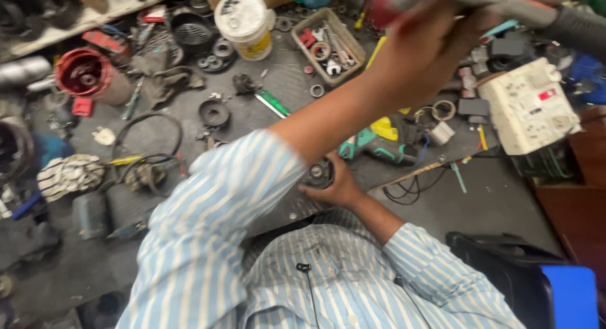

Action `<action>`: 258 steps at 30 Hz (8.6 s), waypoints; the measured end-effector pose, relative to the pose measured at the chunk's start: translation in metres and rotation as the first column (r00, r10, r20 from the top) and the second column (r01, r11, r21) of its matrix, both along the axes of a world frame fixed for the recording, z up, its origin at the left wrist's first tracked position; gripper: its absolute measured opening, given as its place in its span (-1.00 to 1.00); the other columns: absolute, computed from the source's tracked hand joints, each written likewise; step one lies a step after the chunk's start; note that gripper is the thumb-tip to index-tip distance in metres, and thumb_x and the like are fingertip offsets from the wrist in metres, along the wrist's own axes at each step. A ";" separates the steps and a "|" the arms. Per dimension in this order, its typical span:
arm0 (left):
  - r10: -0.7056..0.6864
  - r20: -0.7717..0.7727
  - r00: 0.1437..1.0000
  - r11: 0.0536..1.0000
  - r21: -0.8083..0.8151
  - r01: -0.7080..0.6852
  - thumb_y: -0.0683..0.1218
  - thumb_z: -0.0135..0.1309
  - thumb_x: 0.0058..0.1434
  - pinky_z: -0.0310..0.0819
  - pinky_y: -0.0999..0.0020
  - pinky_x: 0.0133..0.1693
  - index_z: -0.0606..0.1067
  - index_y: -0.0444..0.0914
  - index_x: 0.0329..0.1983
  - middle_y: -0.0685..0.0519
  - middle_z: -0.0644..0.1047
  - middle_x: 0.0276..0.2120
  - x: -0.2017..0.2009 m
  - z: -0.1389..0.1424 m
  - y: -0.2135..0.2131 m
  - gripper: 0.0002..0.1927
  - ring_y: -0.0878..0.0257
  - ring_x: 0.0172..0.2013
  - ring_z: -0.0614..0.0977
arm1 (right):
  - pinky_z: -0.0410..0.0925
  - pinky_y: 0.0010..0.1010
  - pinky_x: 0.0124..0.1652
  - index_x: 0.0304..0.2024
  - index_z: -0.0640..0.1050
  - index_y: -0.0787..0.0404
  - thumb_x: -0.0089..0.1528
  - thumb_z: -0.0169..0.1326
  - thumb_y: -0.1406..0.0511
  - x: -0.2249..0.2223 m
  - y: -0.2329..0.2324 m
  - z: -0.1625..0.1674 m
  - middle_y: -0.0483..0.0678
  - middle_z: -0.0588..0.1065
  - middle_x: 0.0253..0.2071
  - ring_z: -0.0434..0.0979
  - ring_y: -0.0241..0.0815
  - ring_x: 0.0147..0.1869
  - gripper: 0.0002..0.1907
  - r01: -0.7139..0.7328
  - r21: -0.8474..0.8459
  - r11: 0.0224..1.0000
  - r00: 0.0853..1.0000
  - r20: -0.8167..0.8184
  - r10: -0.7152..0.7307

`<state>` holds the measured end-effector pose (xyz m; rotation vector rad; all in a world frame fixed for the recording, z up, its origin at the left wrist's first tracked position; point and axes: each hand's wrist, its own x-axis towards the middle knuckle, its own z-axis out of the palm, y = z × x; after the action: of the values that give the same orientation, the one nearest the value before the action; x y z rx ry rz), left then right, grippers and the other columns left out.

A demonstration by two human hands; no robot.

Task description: The person disassembles and reassembles small electromechanical components on a cluttered workbench. They use a screwdriver to remove screws, separate housings, and handle internal parts such as a rotor and stator. The person also uses a hammer to tap components and a cloth to wipe parts before reassembly.

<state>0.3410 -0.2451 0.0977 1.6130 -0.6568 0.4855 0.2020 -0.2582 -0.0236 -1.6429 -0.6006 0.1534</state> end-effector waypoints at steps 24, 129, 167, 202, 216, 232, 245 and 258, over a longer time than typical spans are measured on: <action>0.651 -0.114 0.750 0.719 0.408 -0.562 -0.04 0.02 0.42 0.49 0.04 -0.39 0.42 -0.31 -0.01 -0.15 0.54 -0.45 -0.348 -0.076 0.191 -0.76 -0.14 -0.43 0.64 | 0.53 -0.25 -0.01 0.15 0.40 0.25 0.01 0.52 0.24 -0.002 0.074 -0.037 0.07 0.57 -0.02 0.67 0.03 0.00 -0.23 -0.089 -0.034 0.995 0.863 0.497 0.095; 0.418 -0.256 0.872 0.903 0.223 -0.368 -0.14 0.08 0.29 0.45 0.09 -0.44 0.50 -0.34 -0.14 -0.13 0.57 -0.50 -0.303 -0.099 0.236 -0.83 -0.14 -0.51 0.61 | 0.54 -0.30 -0.01 0.11 0.42 0.23 0.09 0.48 0.24 0.040 0.102 -0.030 0.01 0.61 -0.09 0.69 -0.09 -0.03 -0.35 -0.167 0.013 0.986 0.858 0.495 0.139; 0.592 -0.525 0.612 0.695 0.716 -0.058 -0.01 -0.01 0.32 0.49 -0.07 -0.33 0.50 -0.32 -0.10 -0.26 0.58 -0.42 -0.309 -0.101 0.231 -0.72 -0.24 -0.36 0.64 | 0.49 -0.25 0.00 0.07 0.48 0.18 -0.04 0.47 0.20 0.034 0.077 -0.032 0.03 0.58 -0.04 0.65 0.00 -0.02 -0.32 -0.117 -0.206 0.972 0.848 0.488 0.205; 0.688 -0.069 0.722 0.651 0.498 -0.573 -0.10 0.24 0.19 0.45 0.14 -0.01 0.59 -0.23 -0.11 -0.01 0.60 -0.14 -0.294 -0.059 0.224 -0.78 0.03 -0.07 0.60 | 0.44 -0.37 0.01 0.05 0.48 0.28 -0.16 0.45 0.32 -0.031 0.066 0.011 0.03 0.56 -0.07 0.61 -0.11 0.00 -0.27 -0.139 -0.135 0.981 0.970 0.183 0.163; 0.566 -0.046 0.823 0.662 0.620 -0.421 -0.16 0.22 0.14 0.49 0.15 -0.18 0.51 -0.25 -0.22 -0.02 0.52 -0.27 -0.271 -0.079 0.226 -0.83 0.02 -0.22 0.59 | 0.49 -0.31 -0.03 0.12 0.43 0.18 -0.11 0.45 0.26 -0.044 0.083 -0.040 0.04 0.58 -0.08 0.66 -0.10 -0.02 -0.24 -0.191 -0.190 0.963 0.979 0.028 0.200; 0.720 -0.024 0.694 0.367 0.862 -0.351 -0.21 0.13 0.03 0.48 -0.01 -0.08 0.60 -0.22 -0.12 -0.16 0.55 -0.10 -0.200 -0.070 0.426 -0.70 -0.15 -0.06 0.58 | 0.41 -0.37 0.12 0.11 0.44 0.22 -0.12 0.52 0.17 -0.063 0.129 -0.021 -0.07 0.53 0.02 0.55 -0.24 0.12 -0.19 -0.004 -0.261 0.965 0.996 -0.092 -0.021; 0.713 -0.051 0.700 0.406 0.843 -0.353 -0.04 0.29 0.06 0.53 0.03 -0.17 0.65 -0.23 -0.26 -0.06 0.59 -0.23 -0.209 -0.064 0.440 -0.78 -0.06 -0.18 0.63 | 0.42 -0.40 0.09 0.12 0.47 0.27 -0.04 0.38 0.35 -0.081 0.165 -0.018 -0.04 0.56 -0.01 0.57 -0.23 0.07 -0.33 0.131 -0.169 0.977 0.987 -0.068 -0.144; 0.321 -0.556 0.767 0.947 0.194 -0.256 -0.19 0.31 0.15 0.62 0.46 -0.23 0.65 -0.30 -0.16 0.04 0.64 -0.21 -0.274 -0.107 0.333 -0.81 0.31 -0.23 0.69 | 0.44 -0.34 -0.05 -0.12 0.60 0.34 0.01 0.35 0.38 -0.067 0.144 -0.014 0.06 0.59 -0.13 0.63 -0.06 -0.06 -0.62 -0.022 -0.202 0.979 0.985 0.162 0.055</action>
<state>0.0671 0.0883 -0.0088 1.8543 0.0396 0.1484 0.1350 -0.1140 -0.0378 -1.8514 -0.7652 0.1077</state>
